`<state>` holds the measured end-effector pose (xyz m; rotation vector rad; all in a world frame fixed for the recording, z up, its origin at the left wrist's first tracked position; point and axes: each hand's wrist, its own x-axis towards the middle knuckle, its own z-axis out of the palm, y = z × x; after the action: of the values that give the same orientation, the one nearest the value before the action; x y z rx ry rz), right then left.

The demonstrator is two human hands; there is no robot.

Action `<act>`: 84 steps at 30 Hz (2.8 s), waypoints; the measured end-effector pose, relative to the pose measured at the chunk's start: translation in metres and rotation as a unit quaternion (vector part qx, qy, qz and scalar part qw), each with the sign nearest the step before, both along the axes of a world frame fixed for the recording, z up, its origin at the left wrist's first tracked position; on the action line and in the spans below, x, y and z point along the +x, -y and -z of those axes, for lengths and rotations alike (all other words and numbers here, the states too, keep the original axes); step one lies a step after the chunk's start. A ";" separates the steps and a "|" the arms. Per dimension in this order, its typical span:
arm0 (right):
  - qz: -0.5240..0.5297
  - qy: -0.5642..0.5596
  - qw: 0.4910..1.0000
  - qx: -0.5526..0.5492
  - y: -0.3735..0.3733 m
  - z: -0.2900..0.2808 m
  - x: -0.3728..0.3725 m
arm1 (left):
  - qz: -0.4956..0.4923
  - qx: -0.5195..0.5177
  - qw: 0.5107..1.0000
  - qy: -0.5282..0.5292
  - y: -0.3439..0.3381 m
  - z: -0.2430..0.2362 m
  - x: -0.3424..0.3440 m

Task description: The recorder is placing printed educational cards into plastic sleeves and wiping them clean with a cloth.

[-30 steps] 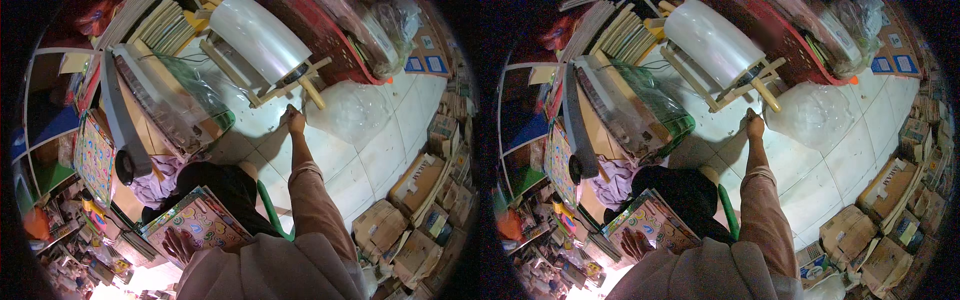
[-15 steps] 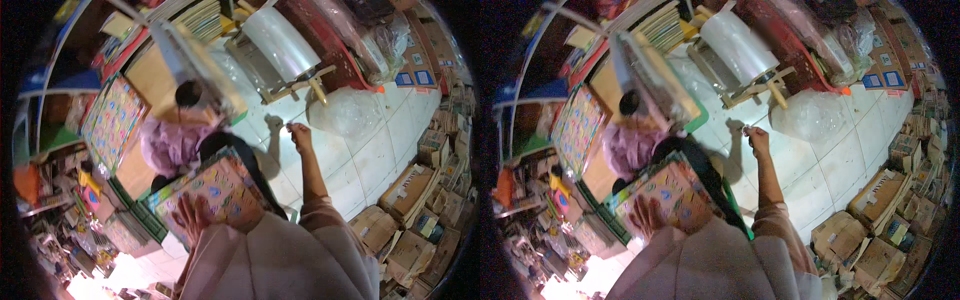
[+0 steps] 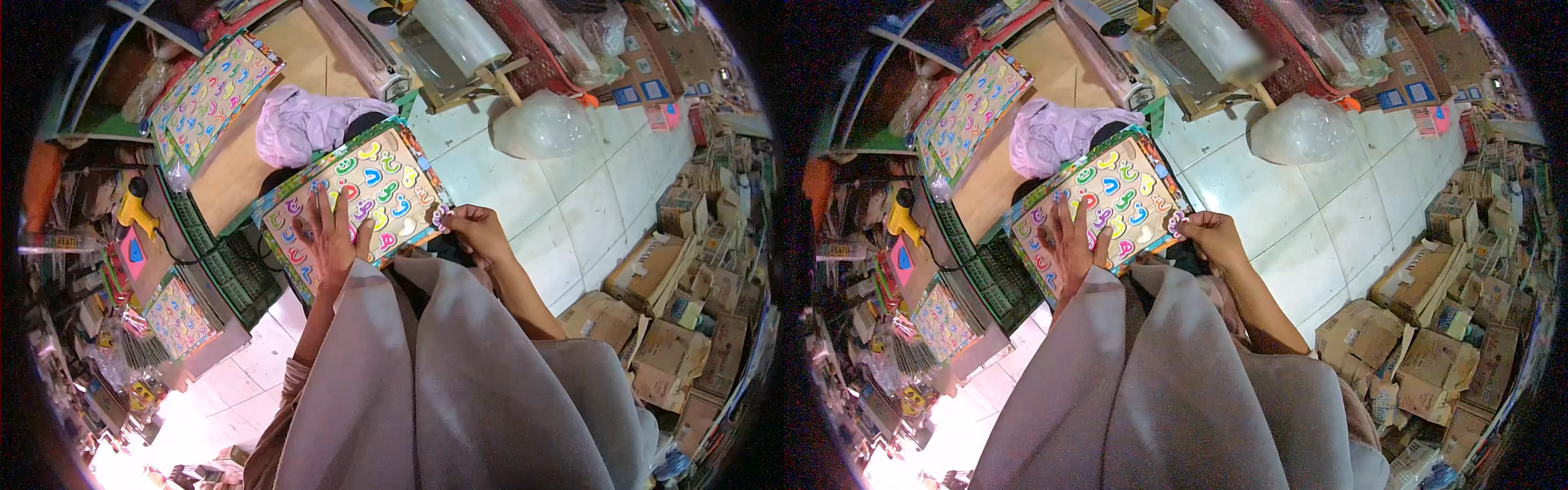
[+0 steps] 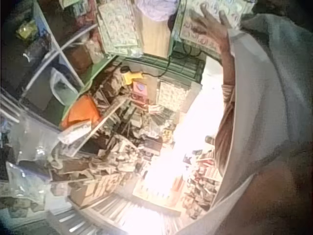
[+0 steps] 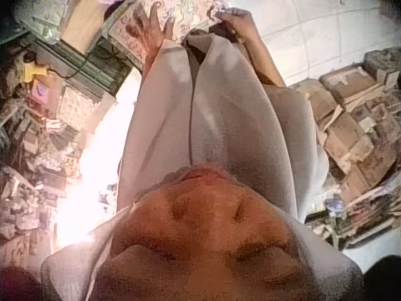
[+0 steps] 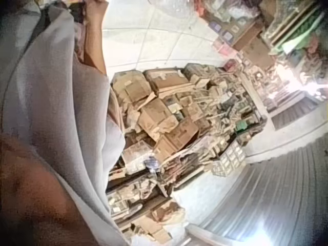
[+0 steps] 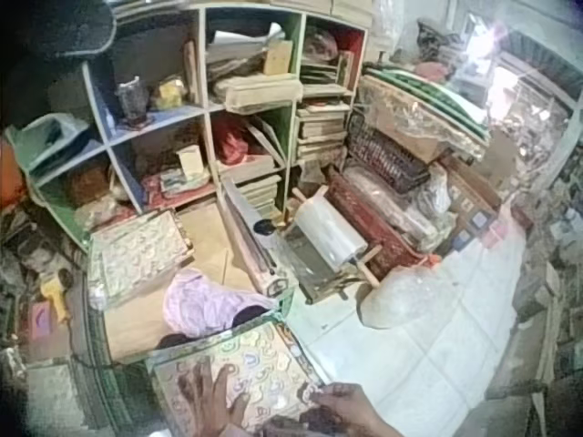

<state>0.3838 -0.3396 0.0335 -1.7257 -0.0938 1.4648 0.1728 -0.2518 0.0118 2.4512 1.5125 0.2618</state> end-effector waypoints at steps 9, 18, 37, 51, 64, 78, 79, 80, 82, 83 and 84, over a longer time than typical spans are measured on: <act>-0.222 0.319 0.909 0.149 0.002 -0.011 -0.003 | -0.006 0.034 0.999 0.023 0.005 0.011 -0.012; -0.382 0.381 0.819 0.192 -0.023 0.000 0.001 | -0.001 0.076 0.996 0.039 0.005 0.012 -0.015; -0.371 0.221 0.886 0.170 -0.025 -0.015 0.009 | -0.011 0.039 0.999 0.032 0.005 0.001 -0.015; -0.328 0.309 0.867 0.212 -0.031 0.018 -0.038 | -0.019 0.046 0.998 0.041 0.003 0.003 -0.014; -0.385 0.408 0.775 0.292 -0.151 0.018 0.017 | -0.007 0.038 0.998 0.045 0.002 0.001 -0.014; -0.375 0.398 0.782 0.301 -0.172 0.040 0.007 | -0.023 0.028 0.999 0.034 0.003 0.000 -0.014; -0.358 0.378 0.803 0.289 -0.170 0.041 0.006 | -0.019 0.031 0.998 0.041 0.002 0.001 -0.014; -0.342 0.391 0.796 0.310 -0.168 0.041 0.007 | -0.021 0.032 0.998 0.041 0.002 0.001 -0.013; -0.371 0.504 0.720 0.300 -0.165 0.037 0.008 | -0.021 0.032 0.998 0.040 0.002 0.001 -0.013; -0.368 0.504 0.718 0.308 -0.162 0.034 0.010 | -0.020 0.037 0.998 0.038 0.001 0.001 -0.013; -0.372 0.488 0.730 0.302 -0.159 0.031 0.012 | -0.024 0.021 0.999 0.021 0.001 0.001 -0.012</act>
<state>0.3957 -0.1804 0.0028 -1.7328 -1.7889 0.6362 0.1605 -0.2531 0.0105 2.4286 1.5644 0.3542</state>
